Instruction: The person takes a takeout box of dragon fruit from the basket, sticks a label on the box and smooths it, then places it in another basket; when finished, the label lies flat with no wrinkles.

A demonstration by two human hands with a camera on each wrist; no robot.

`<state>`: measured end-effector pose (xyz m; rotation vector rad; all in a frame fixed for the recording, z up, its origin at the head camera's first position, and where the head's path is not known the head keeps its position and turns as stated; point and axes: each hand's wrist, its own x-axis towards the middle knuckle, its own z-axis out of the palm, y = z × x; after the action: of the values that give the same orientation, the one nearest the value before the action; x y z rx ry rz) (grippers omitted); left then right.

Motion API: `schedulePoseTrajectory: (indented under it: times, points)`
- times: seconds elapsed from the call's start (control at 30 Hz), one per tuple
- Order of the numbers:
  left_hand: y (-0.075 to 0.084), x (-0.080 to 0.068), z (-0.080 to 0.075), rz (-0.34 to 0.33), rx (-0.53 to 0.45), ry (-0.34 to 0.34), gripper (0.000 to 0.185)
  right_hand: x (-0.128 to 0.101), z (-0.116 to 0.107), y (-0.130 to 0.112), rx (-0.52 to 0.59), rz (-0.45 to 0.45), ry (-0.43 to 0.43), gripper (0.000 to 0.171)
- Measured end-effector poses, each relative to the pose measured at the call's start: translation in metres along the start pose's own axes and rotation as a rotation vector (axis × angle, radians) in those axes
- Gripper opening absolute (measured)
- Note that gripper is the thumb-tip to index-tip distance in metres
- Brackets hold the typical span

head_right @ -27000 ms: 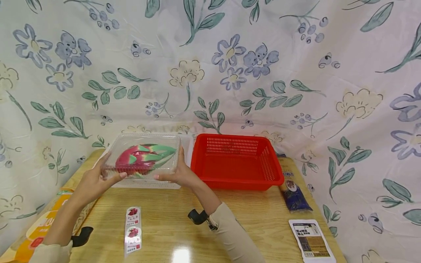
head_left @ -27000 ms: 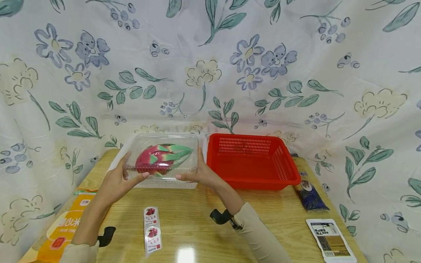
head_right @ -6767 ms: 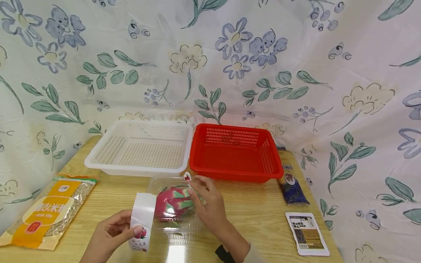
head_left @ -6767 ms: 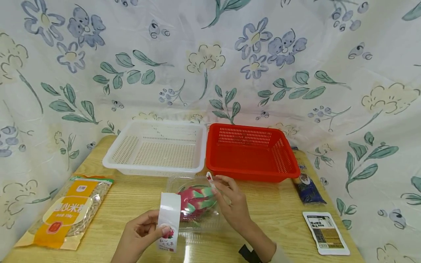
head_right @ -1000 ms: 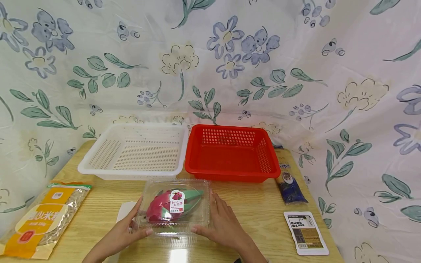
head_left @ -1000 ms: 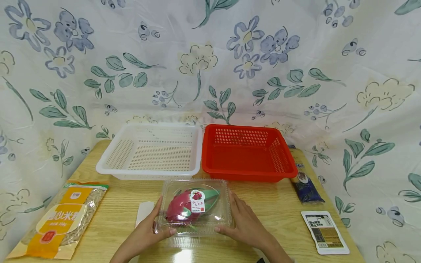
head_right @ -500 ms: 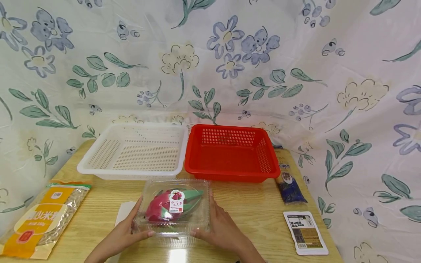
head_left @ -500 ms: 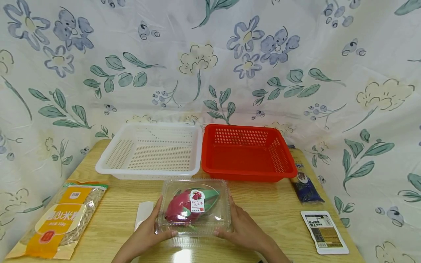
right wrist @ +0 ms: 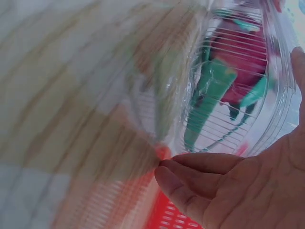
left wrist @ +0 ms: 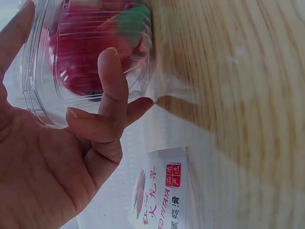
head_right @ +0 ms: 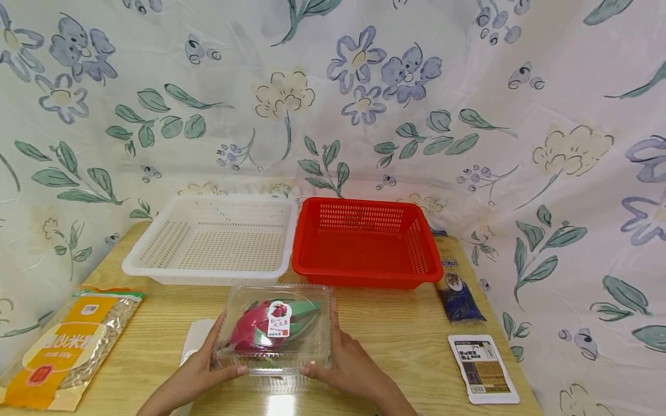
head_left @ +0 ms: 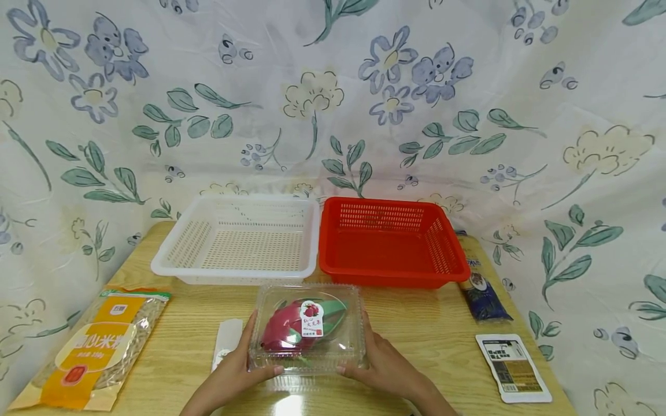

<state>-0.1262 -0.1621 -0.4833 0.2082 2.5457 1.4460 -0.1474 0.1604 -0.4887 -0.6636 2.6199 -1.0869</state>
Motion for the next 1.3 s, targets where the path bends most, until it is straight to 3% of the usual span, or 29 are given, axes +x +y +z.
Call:
schedulePoseTrajectory:
  times: [0.43, 0.73, 1.07, 1.3]
  points:
    - [-0.002, 0.000, 0.001, 0.004, 0.016, 0.016, 0.119, 0.000, 0.004, 0.001, 0.066, -0.029, -0.030, 0.118]
    - [-0.003, -0.002, 0.003, 0.015, 0.003, 0.054, 0.120, 0.000, 0.010, 0.003, 0.141, -0.103, 0.004, 0.118]
    - [0.002, -0.008, 0.006, -0.006, -0.057, 0.067, 0.123, -0.006, 0.006, -0.004, 0.212, -0.058, -0.018, 0.115]
    - [0.009, -0.010, 0.004, -0.013, -0.062, 0.064, 0.123, -0.006, 0.004, -0.006, 0.262, -0.079, -0.019, 0.115]
